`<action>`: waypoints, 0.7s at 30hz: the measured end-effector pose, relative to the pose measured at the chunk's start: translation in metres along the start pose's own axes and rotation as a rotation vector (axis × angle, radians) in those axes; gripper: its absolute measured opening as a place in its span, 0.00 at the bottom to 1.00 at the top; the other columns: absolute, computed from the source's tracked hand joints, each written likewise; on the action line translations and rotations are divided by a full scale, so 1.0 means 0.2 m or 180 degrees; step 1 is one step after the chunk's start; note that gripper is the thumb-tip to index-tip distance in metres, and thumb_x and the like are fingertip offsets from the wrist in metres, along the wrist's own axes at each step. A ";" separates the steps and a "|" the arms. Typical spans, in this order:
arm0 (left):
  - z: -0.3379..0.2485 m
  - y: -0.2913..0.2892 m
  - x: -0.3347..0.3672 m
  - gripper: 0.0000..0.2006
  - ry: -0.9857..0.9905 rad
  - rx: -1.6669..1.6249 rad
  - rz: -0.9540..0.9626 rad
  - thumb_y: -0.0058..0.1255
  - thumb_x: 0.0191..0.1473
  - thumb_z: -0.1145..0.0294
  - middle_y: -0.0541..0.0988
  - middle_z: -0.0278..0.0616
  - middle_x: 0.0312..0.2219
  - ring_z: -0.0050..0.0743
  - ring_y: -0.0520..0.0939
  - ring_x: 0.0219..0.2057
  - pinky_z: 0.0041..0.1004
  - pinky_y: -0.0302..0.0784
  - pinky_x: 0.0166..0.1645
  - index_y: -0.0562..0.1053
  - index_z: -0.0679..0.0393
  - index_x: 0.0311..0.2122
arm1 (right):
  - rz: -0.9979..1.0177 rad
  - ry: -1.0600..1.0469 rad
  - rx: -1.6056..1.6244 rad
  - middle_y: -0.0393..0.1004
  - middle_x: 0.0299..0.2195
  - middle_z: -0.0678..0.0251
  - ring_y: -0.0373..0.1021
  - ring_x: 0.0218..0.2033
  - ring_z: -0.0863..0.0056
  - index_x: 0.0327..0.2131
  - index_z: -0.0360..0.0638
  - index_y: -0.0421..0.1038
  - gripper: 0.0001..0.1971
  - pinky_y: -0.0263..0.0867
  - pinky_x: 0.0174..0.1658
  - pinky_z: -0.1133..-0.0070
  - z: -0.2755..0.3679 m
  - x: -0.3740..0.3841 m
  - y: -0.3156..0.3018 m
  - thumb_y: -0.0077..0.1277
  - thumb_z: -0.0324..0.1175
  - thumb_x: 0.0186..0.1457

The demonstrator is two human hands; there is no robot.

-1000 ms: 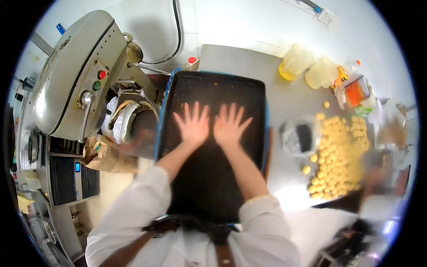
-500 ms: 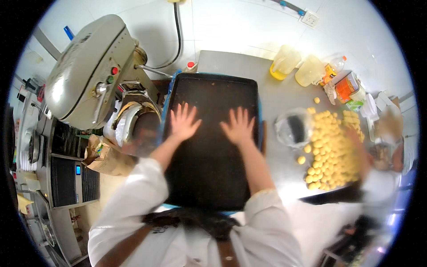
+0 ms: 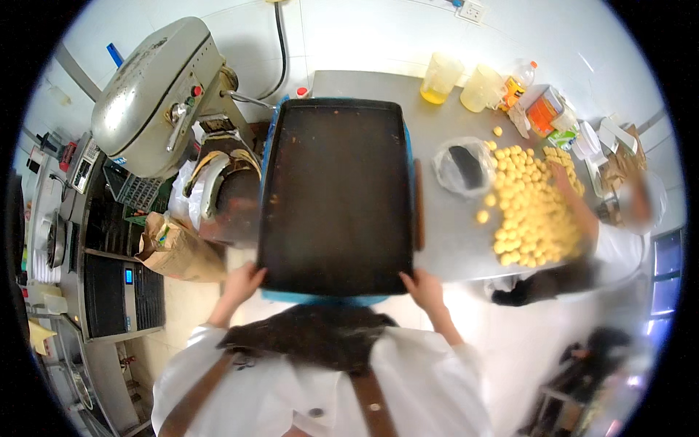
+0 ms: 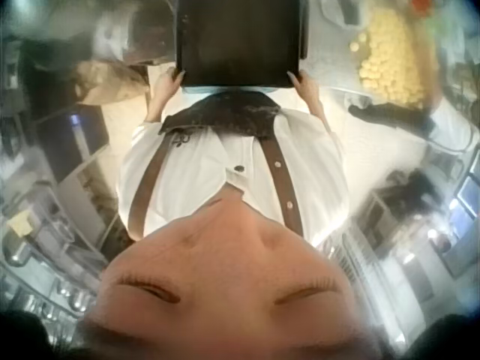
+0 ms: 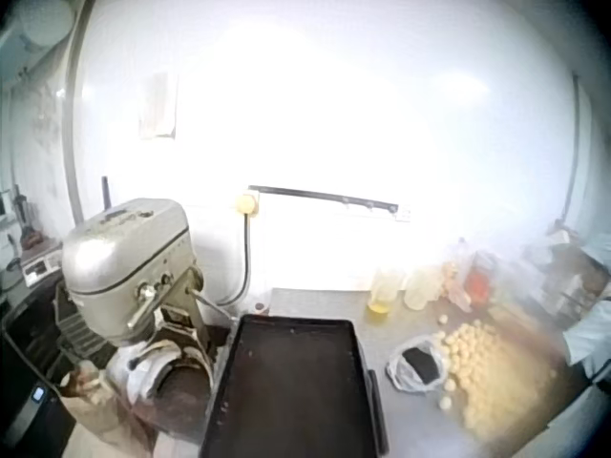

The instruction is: The person places black filling inside dough balls by hand, then places the filled pastries onto a baking tray. The person then uses a wooden tool to flatten the center of each pastry on the tray.

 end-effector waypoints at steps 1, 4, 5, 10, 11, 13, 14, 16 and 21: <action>0.00 0.01 -0.02 0.25 0.0001 0.0220 0.0016 0.53 0.57 0.47 0.79 0.50 0.19 0.57 0.80 0.25 0.45 0.74 0.28 0.74 0.59 0.20 | -0.0137 -0.0052 -0.0064 0.75 0.21 0.54 0.73 0.25 0.52 0.26 0.41 0.73 0.25 0.67 0.30 0.61 -0.01 -0.04 0.02 0.53 0.56 0.59; 0.02 0.00 -0.03 0.25 0.0045 0.0524 0.0038 0.54 0.57 0.48 0.77 0.52 0.18 0.57 0.80 0.25 0.46 0.73 0.29 0.73 0.60 0.18 | -0.0100 0.0097 -0.0185 0.76 0.22 0.53 0.73 0.27 0.48 0.27 0.41 0.74 0.24 0.66 0.30 0.60 -0.02 -0.07 0.01 0.52 0.55 0.60; 0.02 0.01 -0.02 0.25 0.0082 0.0429 0.0030 0.54 0.57 0.48 0.77 0.53 0.18 0.57 0.80 0.25 0.46 0.72 0.29 0.73 0.60 0.19 | -0.0082 0.0158 -0.0124 0.76 0.22 0.52 0.73 0.27 0.49 0.27 0.40 0.74 0.25 0.66 0.30 0.60 -0.03 -0.06 0.01 0.52 0.55 0.60; 0.06 0.02 -0.03 0.24 0.0073 -0.0155 -0.0033 0.54 0.57 0.51 0.75 0.54 0.17 0.54 0.78 0.22 0.43 0.70 0.28 0.73 0.62 0.19 | -0.0355 0.0180 0.0750 0.66 0.14 0.60 0.62 0.18 0.66 0.20 0.39 0.67 0.28 0.59 0.24 0.67 -0.10 -0.05 0.04 0.54 0.57 0.58; 0.05 -0.01 -0.04 0.24 0.0057 -0.0270 -0.0076 0.54 0.57 0.51 0.74 0.54 0.16 0.53 0.78 0.22 0.43 0.70 0.28 0.73 0.63 0.19 | -0.0385 0.0210 0.0899 0.65 0.14 0.62 0.61 0.17 0.70 0.20 0.39 0.68 0.28 0.58 0.24 0.69 -0.12 -0.05 0.02 0.55 0.57 0.58; -0.02 -0.13 -0.05 0.23 0.0036 -0.0592 -0.0059 0.55 0.57 0.53 0.74 0.49 0.15 0.44 0.77 0.20 0.40 0.69 0.27 0.73 0.63 0.18 | -0.0279 0.0378 0.1105 0.68 0.15 0.65 0.64 0.19 0.72 0.22 0.39 0.73 0.27 0.62 0.26 0.71 -0.10 -0.06 -0.07 0.56 0.56 0.58; -0.05 -0.19 -0.04 0.23 0.0010 -0.0748 -0.0026 0.56 0.57 0.54 0.73 0.47 0.14 0.39 0.77 0.18 0.38 0.69 0.26 0.72 0.63 0.18 | -0.0206 0.0488 0.1204 0.69 0.15 0.66 0.65 0.20 0.73 0.22 0.39 0.76 0.26 0.63 0.28 0.72 -0.07 -0.06 -0.13 0.57 0.55 0.57; -0.14 -0.33 -0.04 0.22 -0.0121 -0.1111 0.0075 0.57 0.57 0.56 0.73 0.39 0.13 0.27 0.74 0.18 0.32 0.67 0.26 0.72 0.62 0.17 | -0.0184 0.0596 0.1547 0.68 0.17 0.71 0.63 0.21 0.77 0.24 0.40 0.77 0.23 0.61 0.27 0.76 0.02 -0.07 -0.28 0.57 0.53 0.57; -0.34 -0.62 0.01 0.18 -0.0484 -0.2331 0.0004 0.57 0.59 0.56 0.67 0.22 0.13 0.12 0.64 0.16 0.19 0.55 0.24 0.72 0.51 0.19 | -0.0527 0.0531 0.2809 0.68 0.22 0.77 0.59 0.21 0.83 0.34 0.43 0.79 0.15 0.54 0.24 0.83 0.19 -0.03 -0.62 0.57 0.46 0.58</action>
Point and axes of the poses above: each hand's wrist, its own x-axis towards the middle knuckle, its own y-axis out of the palm, z = x × y, the point moved 6 cm from there along x, towards the middle knuckle
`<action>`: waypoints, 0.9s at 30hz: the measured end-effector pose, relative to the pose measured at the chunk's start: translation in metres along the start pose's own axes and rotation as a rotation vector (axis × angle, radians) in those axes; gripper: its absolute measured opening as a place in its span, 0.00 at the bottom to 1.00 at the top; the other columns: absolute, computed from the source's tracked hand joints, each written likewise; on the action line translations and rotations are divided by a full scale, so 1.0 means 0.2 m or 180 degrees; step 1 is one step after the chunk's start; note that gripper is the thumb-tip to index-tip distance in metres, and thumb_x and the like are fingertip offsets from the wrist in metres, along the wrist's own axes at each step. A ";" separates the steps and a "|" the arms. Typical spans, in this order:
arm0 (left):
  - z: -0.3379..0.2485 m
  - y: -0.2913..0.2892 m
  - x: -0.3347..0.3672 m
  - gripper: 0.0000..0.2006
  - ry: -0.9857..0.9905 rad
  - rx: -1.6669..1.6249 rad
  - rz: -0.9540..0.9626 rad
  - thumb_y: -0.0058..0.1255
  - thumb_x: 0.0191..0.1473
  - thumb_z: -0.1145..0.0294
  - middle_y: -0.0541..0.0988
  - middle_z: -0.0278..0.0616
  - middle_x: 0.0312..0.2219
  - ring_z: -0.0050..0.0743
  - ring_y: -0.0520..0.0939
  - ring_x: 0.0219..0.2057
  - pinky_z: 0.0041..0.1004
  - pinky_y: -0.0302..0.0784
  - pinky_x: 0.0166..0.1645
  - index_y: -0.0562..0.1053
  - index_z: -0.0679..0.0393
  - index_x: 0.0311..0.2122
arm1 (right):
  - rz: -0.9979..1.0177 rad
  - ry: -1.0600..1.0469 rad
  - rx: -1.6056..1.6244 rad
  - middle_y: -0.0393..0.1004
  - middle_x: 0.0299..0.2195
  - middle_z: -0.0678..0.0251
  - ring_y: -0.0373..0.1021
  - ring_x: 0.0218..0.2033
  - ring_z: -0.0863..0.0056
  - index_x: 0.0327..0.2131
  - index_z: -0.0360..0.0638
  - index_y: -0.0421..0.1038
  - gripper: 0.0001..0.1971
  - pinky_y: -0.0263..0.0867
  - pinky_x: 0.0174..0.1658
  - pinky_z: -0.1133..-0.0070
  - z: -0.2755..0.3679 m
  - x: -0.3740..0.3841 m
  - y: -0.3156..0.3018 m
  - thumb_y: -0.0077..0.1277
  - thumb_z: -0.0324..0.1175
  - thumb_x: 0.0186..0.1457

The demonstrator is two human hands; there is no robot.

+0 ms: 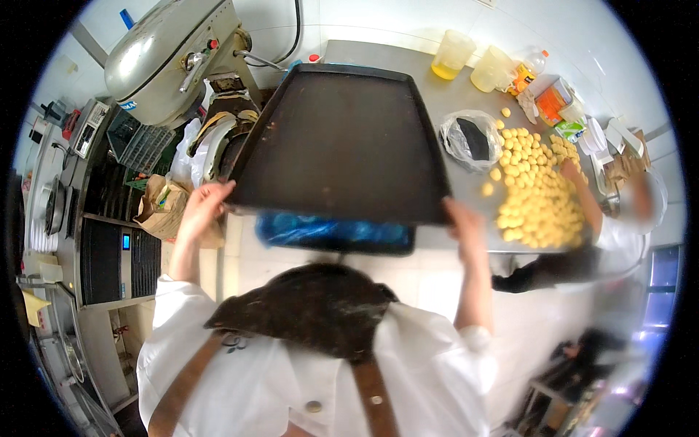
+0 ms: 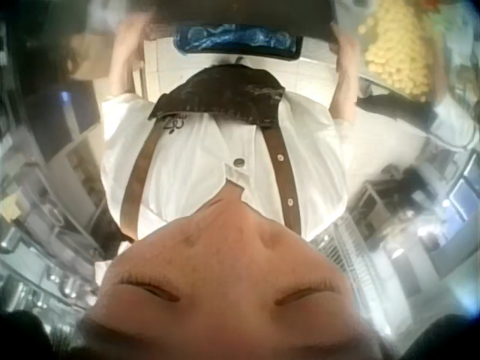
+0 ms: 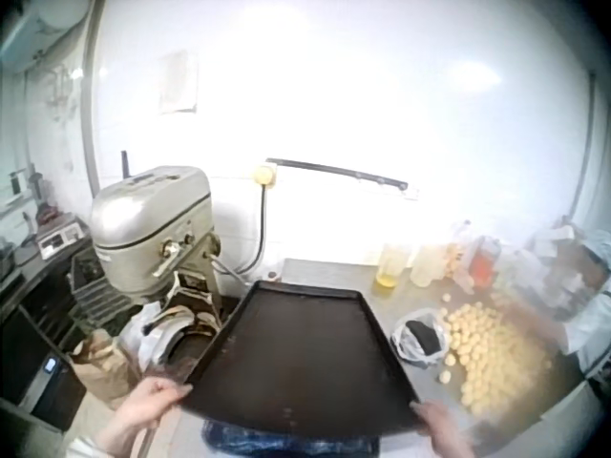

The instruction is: The person places black filling inside dough balls by hand, then places the filled pastries onto a baking tray. The person then uses a wooden tool to flatten the center of each pastry on the tray.

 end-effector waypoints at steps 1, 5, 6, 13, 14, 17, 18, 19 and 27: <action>-0.06 -0.01 0.01 0.18 0.0097 -0.0247 -0.0050 0.57 0.59 0.55 0.66 0.22 0.13 0.12 0.63 0.16 0.19 0.55 0.23 0.72 0.50 0.20 | -0.0030 -0.0109 0.0239 0.67 0.23 0.78 0.57 0.19 0.85 0.38 0.42 0.79 0.13 0.51 0.23 0.85 0.06 0.03 -0.02 0.55 0.42 0.59; -0.35 -0.02 0.05 0.19 0.0361 -0.1173 0.0171 0.58 0.58 0.54 0.64 0.23 0.13 0.13 0.61 0.15 0.21 0.50 0.22 0.68 0.49 0.20 | 0.0100 -0.0208 0.1027 0.54 0.17 0.81 0.50 0.15 0.87 0.45 0.42 0.75 0.13 0.46 0.20 0.85 0.35 0.09 -0.01 0.52 0.39 0.62; -0.40 -0.05 0.09 0.19 0.0575 -0.1298 0.0081 0.57 0.59 0.54 0.64 0.24 0.13 0.14 0.61 0.15 0.21 0.50 0.22 0.68 0.49 0.20 | -0.0075 -0.0240 0.1227 0.50 0.14 0.81 0.48 0.14 0.88 0.40 0.44 0.73 0.11 0.44 0.19 0.85 0.45 0.10 0.01 0.52 0.41 0.63; -0.87 -0.06 0.24 0.24 0.0875 -0.1320 -0.0080 0.54 0.60 0.46 0.63 0.28 0.15 0.21 0.66 0.18 0.23 0.55 0.25 0.60 0.48 0.22 | 0.0082 -0.0625 0.1363 0.45 0.12 0.80 0.45 0.13 0.87 0.19 0.54 0.57 0.23 0.40 0.17 0.85 0.91 0.27 0.02 0.52 0.51 0.61; -0.91 -0.07 0.26 0.24 0.0936 -0.1222 -0.0064 0.53 0.61 0.45 0.64 0.29 0.15 0.21 0.66 0.18 0.23 0.56 0.25 0.60 0.48 0.22 | 0.0027 -0.0662 0.1308 0.45 0.11 0.80 0.45 0.12 0.87 0.17 0.55 0.55 0.25 0.40 0.17 0.85 0.97 0.28 0.03 0.53 0.53 0.61; -0.99 -0.10 0.31 0.24 0.1066 -0.1122 -0.0137 0.51 0.61 0.43 0.65 0.30 0.15 0.20 0.67 0.19 0.22 0.58 0.27 0.60 0.47 0.22 | -0.0058 -0.0757 0.1257 0.44 0.11 0.80 0.44 0.12 0.86 0.15 0.58 0.47 0.29 0.38 0.16 0.84 1.09 0.29 0.05 0.53 0.55 0.59; -0.99 -0.09 0.32 0.24 0.1079 -0.1134 -0.0071 0.51 0.61 0.43 0.66 0.30 0.15 0.20 0.66 0.19 0.22 0.58 0.27 0.60 0.47 0.22 | -0.0072 -0.0755 0.1246 0.43 0.11 0.80 0.44 0.12 0.86 0.15 0.58 0.46 0.30 0.38 0.16 0.84 1.10 0.30 0.06 0.53 0.55 0.59; -1.00 -0.09 0.33 0.24 0.1095 -0.1146 -0.0007 0.51 0.61 0.43 0.66 0.30 0.16 0.20 0.66 0.19 0.22 0.58 0.27 0.60 0.47 0.22 | -0.0016 -0.0780 0.1314 0.45 0.11 0.79 0.45 0.12 0.85 0.16 0.57 0.47 0.29 0.39 0.16 0.84 1.11 0.31 0.05 0.54 0.54 0.58; -0.94 -0.09 0.30 0.24 0.0748 -0.1347 0.0092 0.55 0.59 0.47 0.65 0.31 0.13 0.21 0.64 0.16 0.23 0.56 0.24 0.58 0.47 0.21 | 0.0133 -0.0606 0.1421 0.50 0.11 0.77 0.49 0.11 0.84 0.17 0.53 0.53 0.24 0.40 0.15 0.84 1.02 0.30 0.02 0.56 0.46 0.58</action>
Point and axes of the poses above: each hand's wrist, its own x-axis towards the middle knuckle, its own y-axis out of the palm, z = x × y, the point moved 6 cm from there along x, towards the middle knuckle
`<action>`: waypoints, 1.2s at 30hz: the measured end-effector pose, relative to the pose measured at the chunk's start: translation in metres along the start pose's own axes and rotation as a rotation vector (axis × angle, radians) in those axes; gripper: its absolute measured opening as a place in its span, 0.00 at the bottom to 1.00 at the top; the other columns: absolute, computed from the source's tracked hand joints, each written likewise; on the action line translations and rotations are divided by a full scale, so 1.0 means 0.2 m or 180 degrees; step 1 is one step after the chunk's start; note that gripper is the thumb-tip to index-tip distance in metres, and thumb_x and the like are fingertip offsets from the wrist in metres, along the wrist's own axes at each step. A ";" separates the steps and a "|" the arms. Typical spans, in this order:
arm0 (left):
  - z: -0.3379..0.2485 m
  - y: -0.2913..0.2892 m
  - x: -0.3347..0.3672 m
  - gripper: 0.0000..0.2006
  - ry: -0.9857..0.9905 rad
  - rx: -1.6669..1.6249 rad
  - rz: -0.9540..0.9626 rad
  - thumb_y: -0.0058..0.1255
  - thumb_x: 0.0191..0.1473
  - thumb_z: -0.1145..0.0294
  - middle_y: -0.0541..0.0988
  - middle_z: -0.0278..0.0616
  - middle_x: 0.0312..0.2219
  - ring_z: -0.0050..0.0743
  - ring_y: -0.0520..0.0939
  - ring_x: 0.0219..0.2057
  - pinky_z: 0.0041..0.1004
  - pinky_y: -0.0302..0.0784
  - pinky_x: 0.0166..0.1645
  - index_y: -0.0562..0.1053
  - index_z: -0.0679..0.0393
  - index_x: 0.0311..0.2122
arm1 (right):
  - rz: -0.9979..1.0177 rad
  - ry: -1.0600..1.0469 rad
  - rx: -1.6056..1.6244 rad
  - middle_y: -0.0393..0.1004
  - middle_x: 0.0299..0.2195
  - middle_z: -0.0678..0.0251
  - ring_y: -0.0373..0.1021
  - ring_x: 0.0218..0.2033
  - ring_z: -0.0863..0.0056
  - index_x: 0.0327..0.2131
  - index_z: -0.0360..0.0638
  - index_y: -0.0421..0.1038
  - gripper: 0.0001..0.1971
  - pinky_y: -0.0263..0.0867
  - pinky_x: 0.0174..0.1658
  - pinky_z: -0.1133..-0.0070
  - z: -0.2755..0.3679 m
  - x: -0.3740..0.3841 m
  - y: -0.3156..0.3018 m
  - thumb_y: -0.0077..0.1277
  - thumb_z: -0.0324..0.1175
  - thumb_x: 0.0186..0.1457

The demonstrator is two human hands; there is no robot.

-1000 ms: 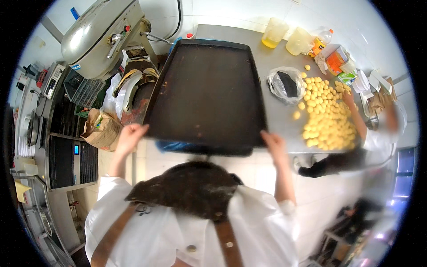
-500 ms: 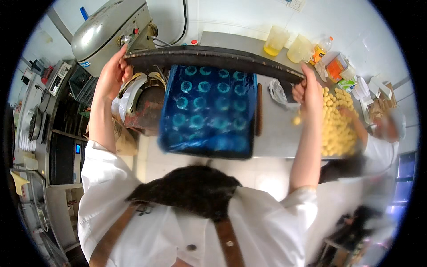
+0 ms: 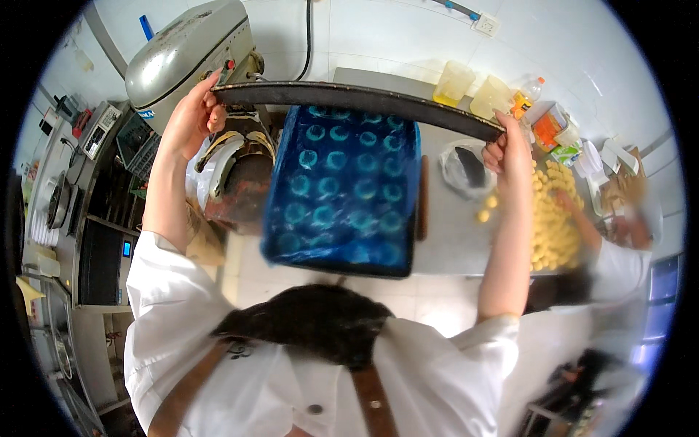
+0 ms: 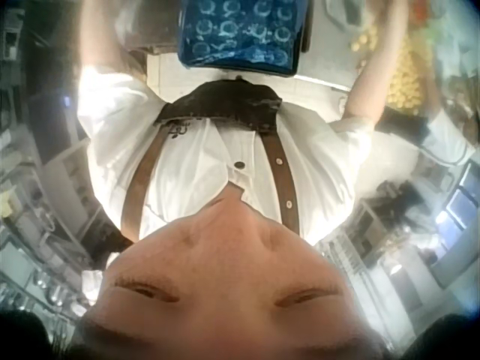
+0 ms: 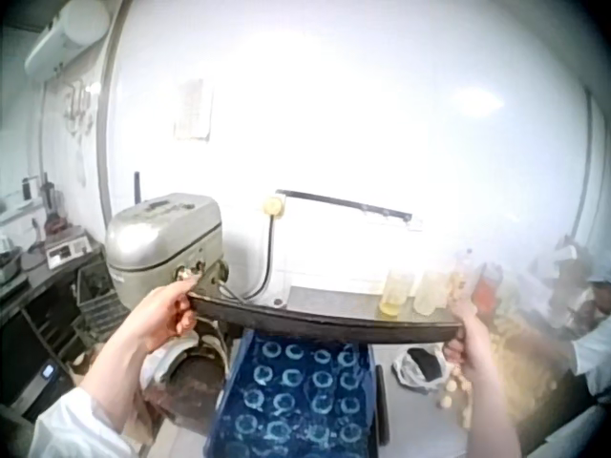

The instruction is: The person places black filling inside dough balls by hand, then places the filled pastries onto a baking tray. The person then uses a wooden tool to flatten the center of each pastry on the tray.

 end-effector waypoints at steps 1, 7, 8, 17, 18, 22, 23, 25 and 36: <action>0.02 -0.01 -0.01 0.24 -0.0011 0.0082 -0.0020 0.55 0.59 0.47 0.65 0.31 0.13 0.21 0.64 0.16 0.24 0.55 0.24 0.59 0.47 0.21 | 0.0099 0.0057 -0.0101 0.50 0.11 0.77 0.48 0.11 0.85 0.18 0.53 0.53 0.24 0.40 0.15 0.84 -0.02 -0.02 -0.01 0.56 0.46 0.58; 0.24 -0.02 -0.28 0.19 -0.0487 0.0515 0.0020 0.51 0.62 0.53 0.81 0.50 0.36 0.41 0.86 0.35 0.29 0.81 0.35 0.71 0.63 0.41 | -0.0066 0.0511 -0.0749 0.54 0.12 0.77 0.52 0.13 0.86 0.28 0.44 0.67 0.11 0.42 0.15 0.87 -0.24 -0.20 -0.20 0.53 0.39 0.59; 0.30 -0.02 -0.31 0.18 -0.0730 0.0262 0.0178 0.51 0.62 0.55 0.80 0.53 0.40 0.45 0.85 0.38 0.33 0.82 0.40 0.70 0.64 0.42 | 0.0234 0.0586 -0.0769 0.57 0.14 0.76 0.53 0.14 0.87 0.33 0.40 0.71 0.09 0.43 0.16 0.87 -0.30 -0.22 -0.25 0.52 0.36 0.60; 0.60 -0.08 -0.42 0.11 -0.1845 -0.1270 0.0167 0.46 0.60 0.73 0.78 0.58 0.46 0.53 0.84 0.44 0.48 0.84 0.51 0.68 0.69 0.44 | 0.0515 0.0267 0.1482 0.75 0.31 0.67 0.68 0.31 0.76 0.43 0.43 0.73 0.20 0.65 0.36 0.77 -1.06 -0.42 -0.41 0.42 0.49 0.62; 0.62 -0.08 -0.41 0.11 -0.1877 -0.1300 0.0189 0.46 0.59 0.73 0.78 0.59 0.46 0.54 0.84 0.44 0.48 0.84 0.51 0.68 0.69 0.44 | 0.1111 -0.0372 0.0655 0.77 0.37 0.66 0.70 0.37 0.72 0.47 0.43 0.72 0.20 0.67 0.41 0.75 -1.17 -0.46 -0.41 0.47 0.47 0.60; 0.66 -0.13 -0.43 0.11 -0.1961 -0.1220 0.0043 0.46 0.59 0.72 0.77 0.59 0.47 0.55 0.84 0.43 0.48 0.84 0.51 0.68 0.68 0.44 | 0.1293 -0.2179 -0.3537 0.77 0.42 0.63 0.67 0.48 0.60 0.54 0.45 0.69 0.28 0.59 0.58 0.65 -1.24 -0.69 0.00 0.60 0.34 0.47; 0.66 -0.14 -0.44 0.11 -0.1955 -0.1226 0.0046 0.46 0.59 0.72 0.77 0.59 0.47 0.55 0.84 0.43 0.48 0.84 0.51 0.68 0.68 0.43 | 0.1473 -0.2450 -0.4387 0.77 0.42 0.63 0.66 0.50 0.58 0.55 0.45 0.69 0.30 0.56 0.61 0.63 -1.24 -0.73 0.06 0.62 0.32 0.44; 0.68 -0.12 -0.44 0.11 -0.1936 -0.1215 0.0133 0.46 0.59 0.72 0.77 0.59 0.47 0.56 0.84 0.43 0.47 0.84 0.51 0.68 0.68 0.43 | 0.1800 -0.1760 -0.4681 0.78 0.40 0.63 0.66 0.52 0.59 0.51 0.45 0.73 0.25 0.51 0.63 0.60 -1.31 -0.71 -0.01 0.61 0.31 0.46; 1.10 -0.21 -0.63 0.09 -0.1865 -0.0750 -0.0012 0.43 0.61 0.74 0.78 0.49 0.43 0.43 0.84 0.41 0.39 0.87 0.44 0.71 0.68 0.43 | 0.0644 0.1178 -0.1474 0.81 0.28 0.63 0.75 0.30 0.69 0.27 0.39 0.75 0.20 0.69 0.33 0.67 -1.28 -0.63 -0.69 0.47 0.46 0.64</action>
Point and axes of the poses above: each hand's wrist, its own x-axis towards the middle knuckle, its own y-axis out of the palm, z = x × y, the point moved 6 cm from there along x, towards the middle knuckle
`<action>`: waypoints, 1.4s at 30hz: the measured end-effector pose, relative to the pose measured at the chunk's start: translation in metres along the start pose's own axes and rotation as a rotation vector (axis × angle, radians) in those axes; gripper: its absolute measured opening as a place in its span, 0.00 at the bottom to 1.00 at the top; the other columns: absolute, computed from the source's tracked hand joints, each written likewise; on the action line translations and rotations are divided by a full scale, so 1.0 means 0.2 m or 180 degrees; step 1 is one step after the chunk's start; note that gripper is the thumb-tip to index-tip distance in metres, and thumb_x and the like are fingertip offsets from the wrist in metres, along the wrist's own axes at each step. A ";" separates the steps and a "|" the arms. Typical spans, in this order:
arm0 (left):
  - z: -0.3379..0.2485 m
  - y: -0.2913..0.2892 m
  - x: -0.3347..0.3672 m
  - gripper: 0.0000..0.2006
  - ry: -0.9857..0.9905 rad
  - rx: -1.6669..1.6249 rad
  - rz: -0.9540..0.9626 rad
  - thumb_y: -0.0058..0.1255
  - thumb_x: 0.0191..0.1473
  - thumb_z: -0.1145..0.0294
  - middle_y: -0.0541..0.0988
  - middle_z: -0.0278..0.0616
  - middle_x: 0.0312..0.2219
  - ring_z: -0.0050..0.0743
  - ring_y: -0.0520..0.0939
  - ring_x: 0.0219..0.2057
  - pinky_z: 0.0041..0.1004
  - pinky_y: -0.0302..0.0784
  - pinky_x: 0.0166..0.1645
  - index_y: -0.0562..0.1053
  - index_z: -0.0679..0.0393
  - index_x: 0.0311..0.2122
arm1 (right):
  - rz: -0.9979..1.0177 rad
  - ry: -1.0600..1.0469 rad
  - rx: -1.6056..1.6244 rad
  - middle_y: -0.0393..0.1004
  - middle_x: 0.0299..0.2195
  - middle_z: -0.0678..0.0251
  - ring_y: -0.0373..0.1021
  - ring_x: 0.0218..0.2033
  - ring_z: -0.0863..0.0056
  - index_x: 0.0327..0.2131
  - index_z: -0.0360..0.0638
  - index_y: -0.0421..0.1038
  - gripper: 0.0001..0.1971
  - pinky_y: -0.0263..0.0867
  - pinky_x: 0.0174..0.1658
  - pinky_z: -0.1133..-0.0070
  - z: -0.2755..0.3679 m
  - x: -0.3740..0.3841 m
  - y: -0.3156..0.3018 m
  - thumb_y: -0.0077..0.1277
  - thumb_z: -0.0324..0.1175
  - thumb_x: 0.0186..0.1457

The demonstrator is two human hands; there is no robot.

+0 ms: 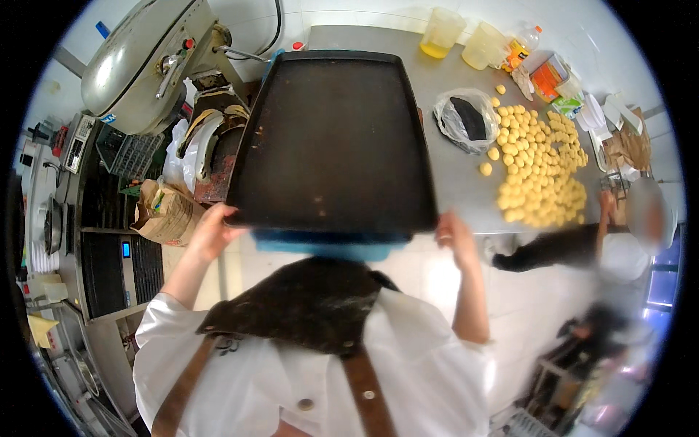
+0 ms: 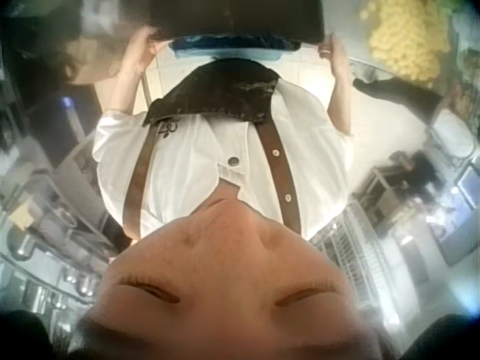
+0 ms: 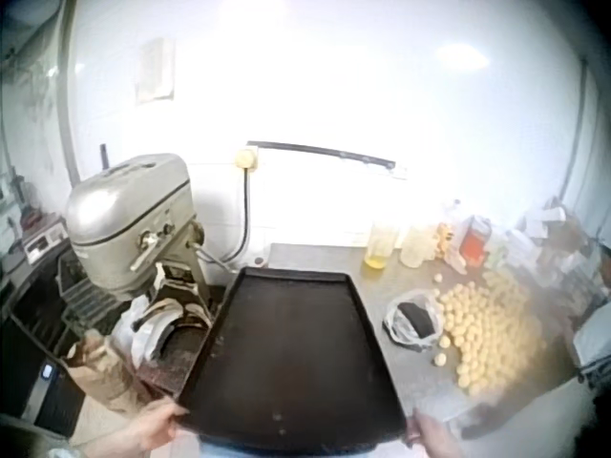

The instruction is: The person places black filling inside dough balls by hand, then places the filled pastries onto a baking tray. The person then uses a wooden tool to flatten the center of each pastry on the tray.

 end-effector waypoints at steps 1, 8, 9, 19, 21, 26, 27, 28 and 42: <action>0.05 -0.04 0.02 0.09 -0.0002 0.0163 -0.0033 0.43 0.61 0.73 0.78 0.49 0.43 0.42 0.84 0.41 0.38 0.87 0.44 0.70 0.68 0.42 | -0.0078 0.0247 -0.0286 0.80 0.27 0.60 0.75 0.29 0.66 0.28 0.38 0.75 0.22 0.69 0.33 0.65 0.05 0.00 0.01 0.45 0.48 0.65; 0.23 -0.19 0.18 0.15 0.0236 0.2875 0.0240 0.46 0.64 0.61 0.78 0.41 0.18 0.34 0.82 0.20 0.30 0.79 0.28 0.73 0.64 0.32 | -0.0241 -0.0760 -0.3559 0.77 0.27 0.48 0.74 0.32 0.46 0.30 0.40 0.74 0.22 0.68 0.35 0.56 0.11 0.07 0.24 0.42 0.48 0.66; 0.23 -0.18 0.19 0.17 0.0328 0.3451 0.0282 0.45 0.64 0.59 0.78 0.43 0.18 0.37 0.82 0.21 0.32 0.78 0.29 0.74 0.64 0.30 | -0.0203 -0.0711 -0.3662 0.77 0.27 0.49 0.74 0.32 0.47 0.30 0.40 0.75 0.22 0.68 0.35 0.57 0.09 0.09 0.26 0.42 0.48 0.66; 0.11 0.03 0.26 0.26 0.0753 0.6774 -0.0153 0.49 0.57 0.40 0.83 0.45 0.34 0.44 0.83 0.39 0.40 0.76 0.42 0.79 0.56 0.35 | -0.0311 -0.0737 -0.4221 0.78 0.33 0.54 0.74 0.36 0.53 0.32 0.40 0.74 0.23 0.69 0.38 0.61 0.08 0.16 0.29 0.49 0.54 0.61; -0.01 0.16 0.22 0.24 0.2052 0.6674 -0.0823 0.51 0.57 0.42 0.81 0.44 0.42 0.44 0.80 0.46 0.40 0.74 0.47 0.79 0.56 0.40 | -0.0634 -0.1088 -0.4361 0.78 0.38 0.56 0.74 0.41 0.54 0.37 0.38 0.74 0.23 0.69 0.42 0.63 0.30 0.13 0.33 0.53 0.54 0.60; 0.04 0.59 0.36 0.23 0.3526 0.5597 -0.0740 0.46 0.63 0.53 0.64 0.47 0.63 0.55 0.54 0.69 0.63 0.41 0.68 0.70 0.48 0.61 | -0.1017 -0.2846 -0.3627 0.65 0.60 0.51 0.56 0.64 0.47 0.55 0.38 0.69 0.31 0.46 0.66 0.49 0.61 0.25 0.85 0.54 0.53 0.57; 0.06 0.65 0.41 0.24 0.3449 0.5537 -0.0680 0.45 0.64 0.54 0.61 0.47 0.65 0.56 0.49 0.71 0.67 0.35 0.69 0.68 0.47 0.63 | -0.0967 -0.2838 -0.3737 0.62 0.63 0.50 0.49 0.68 0.46 0.57 0.39 0.68 0.31 0.36 0.68 0.45 0.62 0.27 0.95 0.53 0.52 0.58; 0.04 0.70 0.43 0.25 0.3448 0.5447 -0.0714 0.44 0.63 0.55 0.58 0.47 0.67 0.59 0.47 0.71 0.68 0.35 0.68 0.66 0.47 0.64 | -0.0866 -0.2707 -0.3724 0.57 0.66 0.51 0.44 0.69 0.43 0.60 0.40 0.66 0.31 0.32 0.66 0.39 0.67 0.26 1.00 0.50 0.51 0.60; 0.32 0.49 0.73 0.25 0.3130 0.5394 -0.0725 0.47 0.61 0.54 0.58 0.48 0.67 0.59 0.50 0.70 0.61 0.39 0.70 0.68 0.45 0.63 | -0.0227 -0.2184 -0.3728 0.48 0.70 0.51 0.38 0.71 0.42 0.65 0.49 0.60 0.40 0.28 0.64 0.35 0.33 0.43 1.18 0.48 0.63 0.57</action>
Point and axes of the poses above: each hand's wrist, its own x-axis towards the middle knuckle, its own y-axis out of the palm, z = x × y, the point moved 6 cm from there along x, towards the middle knuckle
